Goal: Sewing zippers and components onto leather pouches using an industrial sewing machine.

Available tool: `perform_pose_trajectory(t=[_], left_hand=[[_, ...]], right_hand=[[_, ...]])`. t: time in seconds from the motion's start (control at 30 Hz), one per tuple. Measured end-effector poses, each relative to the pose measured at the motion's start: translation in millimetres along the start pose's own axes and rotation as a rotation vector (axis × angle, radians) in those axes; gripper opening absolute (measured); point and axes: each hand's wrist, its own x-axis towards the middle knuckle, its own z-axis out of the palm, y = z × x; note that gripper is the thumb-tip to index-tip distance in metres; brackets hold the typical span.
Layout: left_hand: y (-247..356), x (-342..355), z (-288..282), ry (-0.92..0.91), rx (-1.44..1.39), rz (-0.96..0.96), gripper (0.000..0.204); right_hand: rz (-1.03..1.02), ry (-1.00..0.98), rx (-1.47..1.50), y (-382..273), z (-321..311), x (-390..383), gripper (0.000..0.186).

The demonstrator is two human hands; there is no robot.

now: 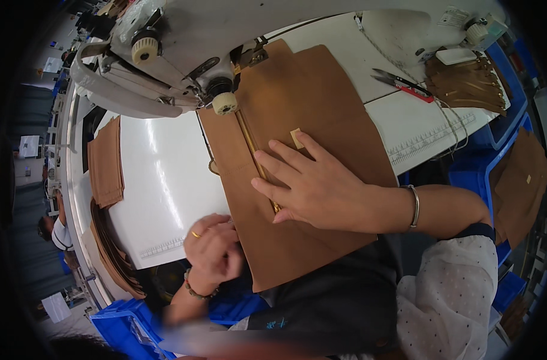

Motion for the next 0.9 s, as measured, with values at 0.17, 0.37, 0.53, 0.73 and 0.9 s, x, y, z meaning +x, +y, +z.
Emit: perform_pose_trajectory(t=[0.17,0.37,0.53,0.73,0.9], left_hand=[[-22.0,47.7,2.4,-0.023,0.247,-0.209,0.038],[-49.9,84.0,15.0,-0.184,0.216,-0.151,0.078],[-53.3,84.8,14.3,-0.191,0.224,-0.153,0.084],[-51.2,82.2,20.3,-0.150,0.102,-0.223,0.089],[-51.3,81.7,26.6,-0.069,0.164,-0.139,0.092]], right_hand=[[-0.030,0.022,0.033,3.6,-1.1,1.1,0.057],[-0.126,-0.043,0.046,36.3,-18.7,34.7,0.048],[-0.060,0.076,0.027,66.7,-11.9,63.8,0.057],[-0.044,0.020,-0.082,71.0,-5.8,66.7,0.071],[-0.064,0.035,-0.070,72.1,-7.7,66.6,0.072]])
